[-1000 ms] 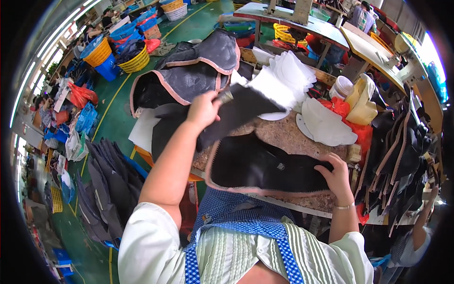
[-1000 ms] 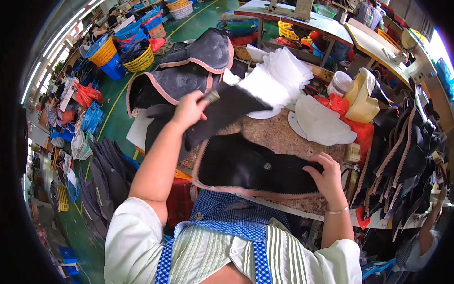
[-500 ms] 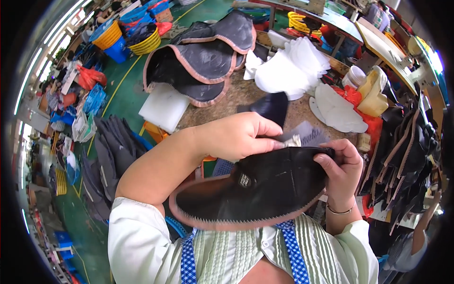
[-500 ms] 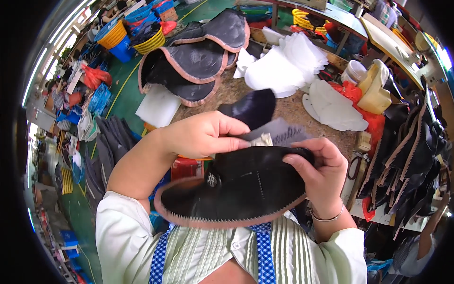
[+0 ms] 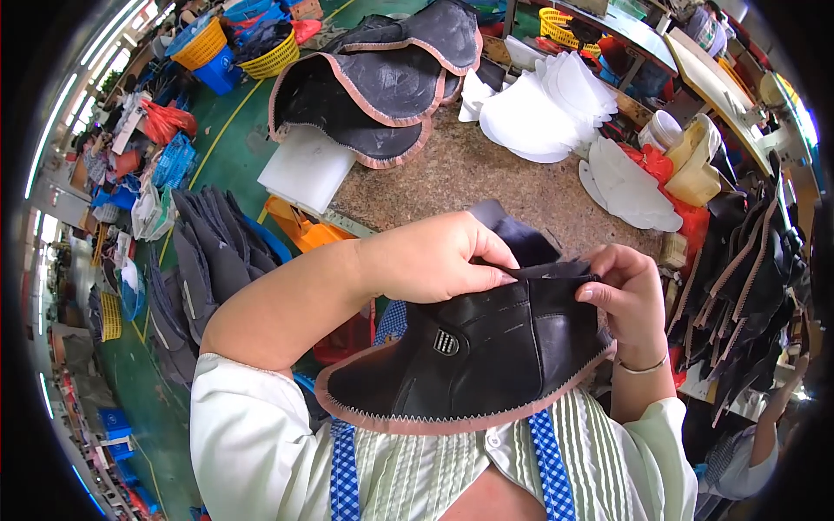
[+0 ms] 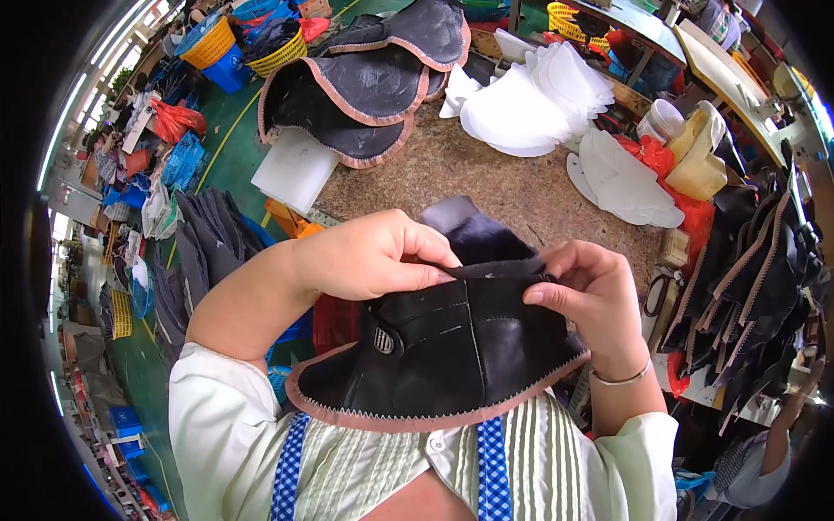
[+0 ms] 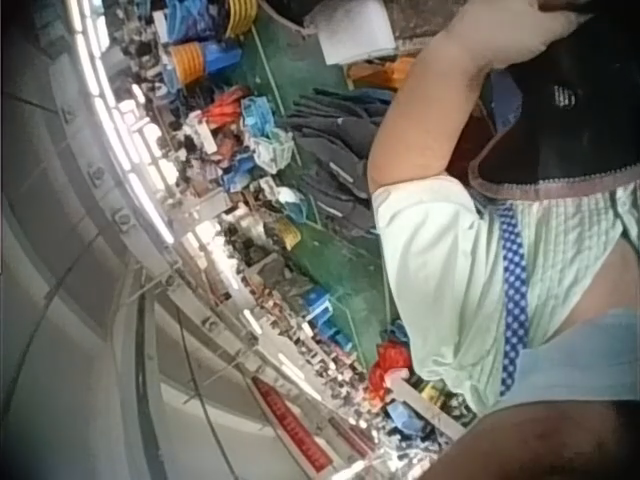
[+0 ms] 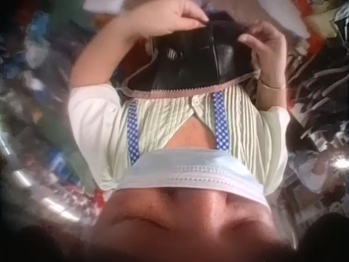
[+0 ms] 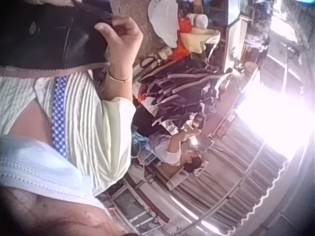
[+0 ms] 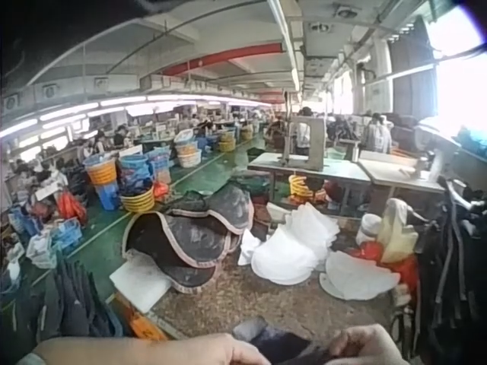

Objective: Assembling shoe upper parts by aligning and inserting lining materials.

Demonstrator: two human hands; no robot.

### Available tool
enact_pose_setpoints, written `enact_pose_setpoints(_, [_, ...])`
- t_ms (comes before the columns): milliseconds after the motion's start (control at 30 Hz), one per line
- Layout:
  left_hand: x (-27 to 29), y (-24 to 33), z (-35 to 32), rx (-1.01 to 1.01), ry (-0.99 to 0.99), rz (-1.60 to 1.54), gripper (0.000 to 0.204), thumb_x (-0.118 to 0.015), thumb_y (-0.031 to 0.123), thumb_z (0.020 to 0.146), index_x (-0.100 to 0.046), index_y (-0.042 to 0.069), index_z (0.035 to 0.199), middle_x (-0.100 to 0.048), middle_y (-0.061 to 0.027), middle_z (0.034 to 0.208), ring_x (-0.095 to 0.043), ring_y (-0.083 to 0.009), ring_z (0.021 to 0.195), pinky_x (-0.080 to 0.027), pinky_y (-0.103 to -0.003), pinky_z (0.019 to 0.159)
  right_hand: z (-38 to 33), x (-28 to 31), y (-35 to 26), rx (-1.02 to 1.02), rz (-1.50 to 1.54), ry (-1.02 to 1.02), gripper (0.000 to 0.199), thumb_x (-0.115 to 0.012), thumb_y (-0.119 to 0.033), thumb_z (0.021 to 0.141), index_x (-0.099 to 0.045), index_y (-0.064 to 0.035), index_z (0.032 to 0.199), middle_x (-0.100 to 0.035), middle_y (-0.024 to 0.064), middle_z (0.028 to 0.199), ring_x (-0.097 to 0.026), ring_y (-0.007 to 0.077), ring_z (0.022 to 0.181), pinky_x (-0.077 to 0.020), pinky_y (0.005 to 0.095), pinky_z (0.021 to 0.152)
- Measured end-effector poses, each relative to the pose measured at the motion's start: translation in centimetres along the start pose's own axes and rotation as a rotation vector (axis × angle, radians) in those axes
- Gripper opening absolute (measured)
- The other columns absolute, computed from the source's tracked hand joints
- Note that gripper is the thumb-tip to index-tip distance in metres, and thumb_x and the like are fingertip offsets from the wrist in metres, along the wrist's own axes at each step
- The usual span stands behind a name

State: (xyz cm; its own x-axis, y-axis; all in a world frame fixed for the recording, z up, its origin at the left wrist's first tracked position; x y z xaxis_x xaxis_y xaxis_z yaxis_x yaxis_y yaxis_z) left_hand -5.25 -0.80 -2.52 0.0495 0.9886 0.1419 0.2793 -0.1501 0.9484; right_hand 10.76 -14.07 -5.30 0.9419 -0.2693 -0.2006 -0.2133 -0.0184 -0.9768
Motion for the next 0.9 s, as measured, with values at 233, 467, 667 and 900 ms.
enact_pose_setpoints(233, [0.4,-0.5,-0.3,0.031,0.113,-0.114,0.019,-0.060,0.004,0.093,-0.066,-0.003,0.110,-0.069,-0.0018,0.094,-0.061,-0.0057,0.086,-0.049,-0.023,0.077,-0.8,0.0,-1.6,0.300,-0.321,0.194,0.030,-0.084,0.003,0.069,-0.055,0.0005,0.074,-0.065,0.0062,0.093,-0.053,0.0006,0.066,-0.0418,0.0146,0.057])
enact_pose_setpoints(467, [0.1,0.9,-0.8,-0.038,0.119,-0.054,0.020,-0.059,0.003,0.093,-0.064,-0.004,0.111,-0.068,-0.0040,0.100,-0.060,-0.0080,0.093,-0.048,-0.024,0.082,-1.1,0.4,-2.0,0.264,-0.332,0.218,0.033,-0.084,0.004,0.068,-0.052,-0.0012,0.071,-0.066,0.0085,0.092,-0.059,0.0042,0.071,-0.0482,0.0162,0.061])
enact_pose_setpoints(667, [-0.8,1.5,-1.0,-0.188,0.090,-0.190,0.017,-0.062,0.002,0.091,-0.064,-0.002,0.108,-0.064,-0.0039,0.098,-0.058,-0.0072,0.093,-0.046,-0.022,0.081,-0.7,-0.1,-2.8,0.301,-0.171,0.125,0.039,-0.086,0.003,0.066,-0.049,-0.0051,0.076,-0.063,0.0050,0.086,-0.058,0.0046,0.075,-0.0445,0.0186,0.062])
enact_pose_setpoints(900, [-1.7,3.5,-1.3,-0.425,0.378,0.185,0.017,-0.079,0.003,0.076,-0.066,0.001,0.087,-0.061,-0.0026,0.074,-0.052,-0.0075,0.060,-0.038,-0.024,0.053,0.5,-1.1,-3.8,-0.056,-0.070,-0.220,0.040,-0.081,-0.001,0.073,-0.064,0.0026,0.109,-0.058,-0.0016,0.082,-0.055,0.0075,0.078,-0.0429,0.0207,0.073])
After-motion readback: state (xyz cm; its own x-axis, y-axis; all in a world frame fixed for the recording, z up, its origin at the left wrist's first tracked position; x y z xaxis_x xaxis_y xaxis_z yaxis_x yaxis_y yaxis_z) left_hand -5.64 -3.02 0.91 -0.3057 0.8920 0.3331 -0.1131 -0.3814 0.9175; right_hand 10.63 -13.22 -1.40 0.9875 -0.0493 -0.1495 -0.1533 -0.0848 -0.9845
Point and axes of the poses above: each hand's wrist, its own z-axis towards the middle knuckle, its own x-axis out of the back of the hand, y = z × x, the point moved 6 cm from there along z, towards the middle knuckle
